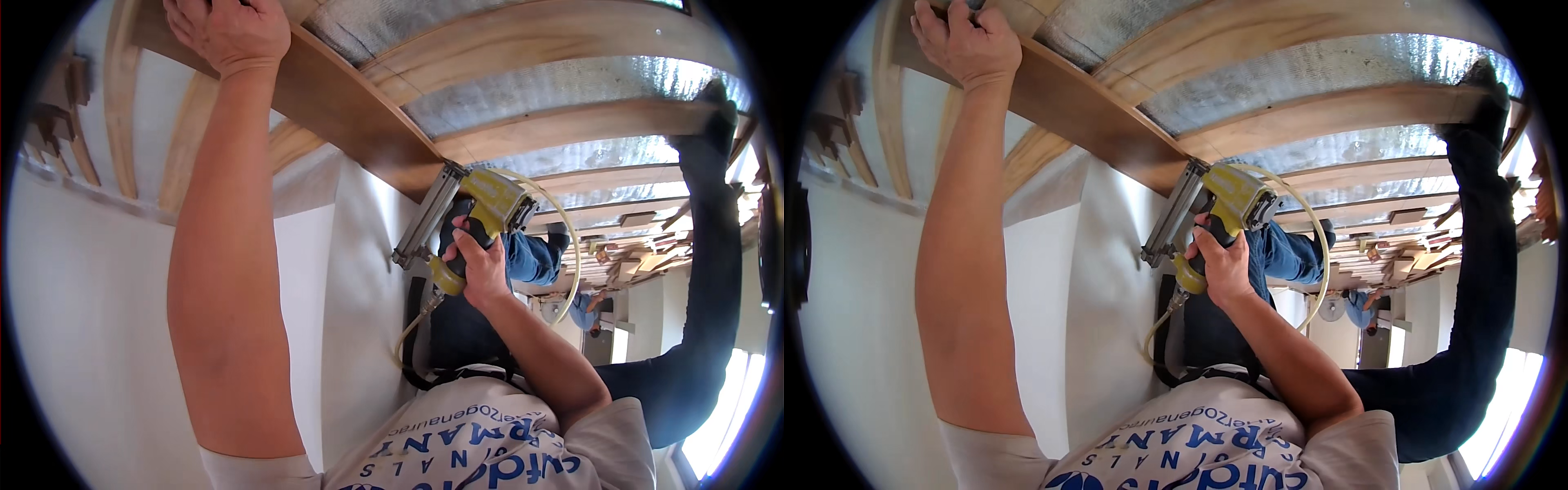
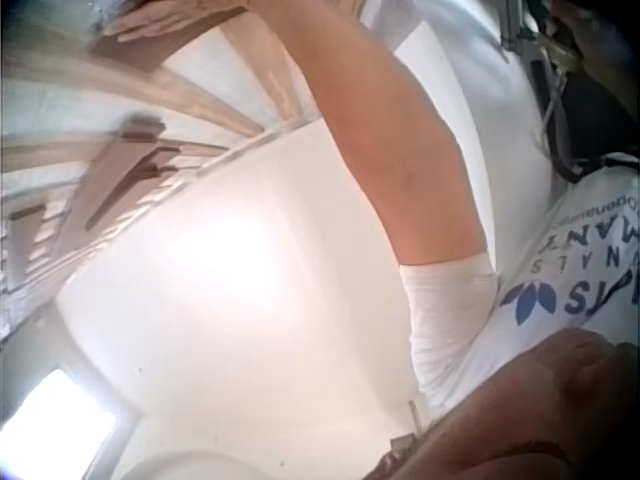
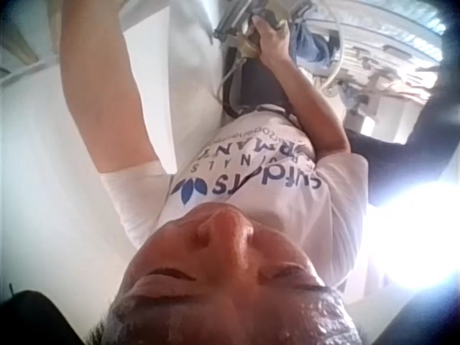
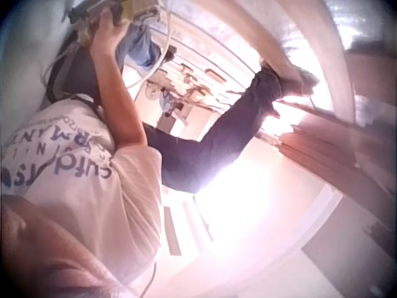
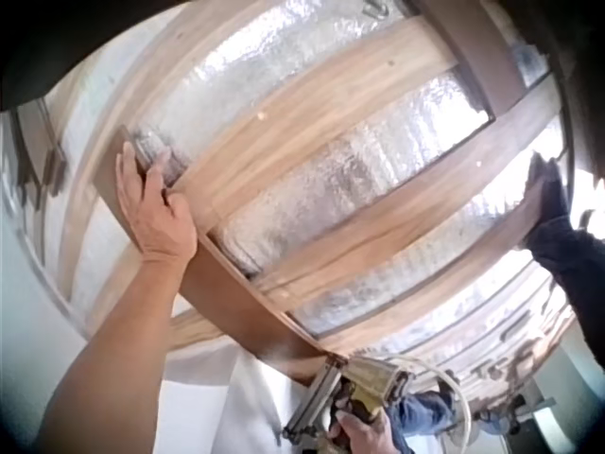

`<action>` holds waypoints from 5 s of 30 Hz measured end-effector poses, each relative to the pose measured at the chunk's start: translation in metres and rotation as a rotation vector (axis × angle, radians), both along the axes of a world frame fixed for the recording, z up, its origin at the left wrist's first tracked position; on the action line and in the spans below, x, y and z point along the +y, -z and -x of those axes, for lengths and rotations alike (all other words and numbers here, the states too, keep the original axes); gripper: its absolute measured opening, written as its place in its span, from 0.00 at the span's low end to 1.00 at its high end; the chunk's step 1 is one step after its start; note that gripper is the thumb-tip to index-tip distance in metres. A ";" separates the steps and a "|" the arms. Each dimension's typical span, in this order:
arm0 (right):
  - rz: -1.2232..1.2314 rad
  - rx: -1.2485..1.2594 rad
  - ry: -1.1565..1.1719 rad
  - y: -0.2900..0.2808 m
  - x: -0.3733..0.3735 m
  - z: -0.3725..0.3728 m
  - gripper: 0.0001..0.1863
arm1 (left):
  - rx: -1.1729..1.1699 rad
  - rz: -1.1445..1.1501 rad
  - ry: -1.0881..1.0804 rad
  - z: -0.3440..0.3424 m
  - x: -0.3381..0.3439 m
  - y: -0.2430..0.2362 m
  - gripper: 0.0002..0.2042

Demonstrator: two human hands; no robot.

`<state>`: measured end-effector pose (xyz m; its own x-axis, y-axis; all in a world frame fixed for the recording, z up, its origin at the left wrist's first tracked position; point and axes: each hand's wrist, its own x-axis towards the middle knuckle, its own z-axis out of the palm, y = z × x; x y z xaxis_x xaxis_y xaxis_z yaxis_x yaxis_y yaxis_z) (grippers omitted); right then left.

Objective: The person applies adhesive from a tube to a floor board, positions it on the floor, and uses a nail gun to secure it.

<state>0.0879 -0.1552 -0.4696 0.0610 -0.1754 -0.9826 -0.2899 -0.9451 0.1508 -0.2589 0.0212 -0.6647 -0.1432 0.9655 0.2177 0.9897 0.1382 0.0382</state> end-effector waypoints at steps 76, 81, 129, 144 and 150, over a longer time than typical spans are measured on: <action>-0.317 0.188 -0.201 -0.008 0.059 -0.193 0.09 | -0.224 0.115 -0.184 -0.222 -0.179 -0.029 0.29; 0.031 0.197 -0.090 -0.016 -0.075 -0.192 0.13 | -0.302 0.196 -0.006 -0.279 -0.232 -0.016 0.26; -0.123 0.109 -0.024 0.008 -0.137 -0.160 0.20 | -0.262 0.295 0.020 -0.283 -0.222 -0.025 0.27; -0.079 0.152 0.039 0.010 -0.145 -0.166 0.23 | -0.262 0.297 0.008 -0.282 -0.222 -0.025 0.27; -0.125 0.101 0.074 0.011 -0.145 -0.158 0.24 | -0.289 0.302 0.006 -0.283 -0.223 -0.024 0.28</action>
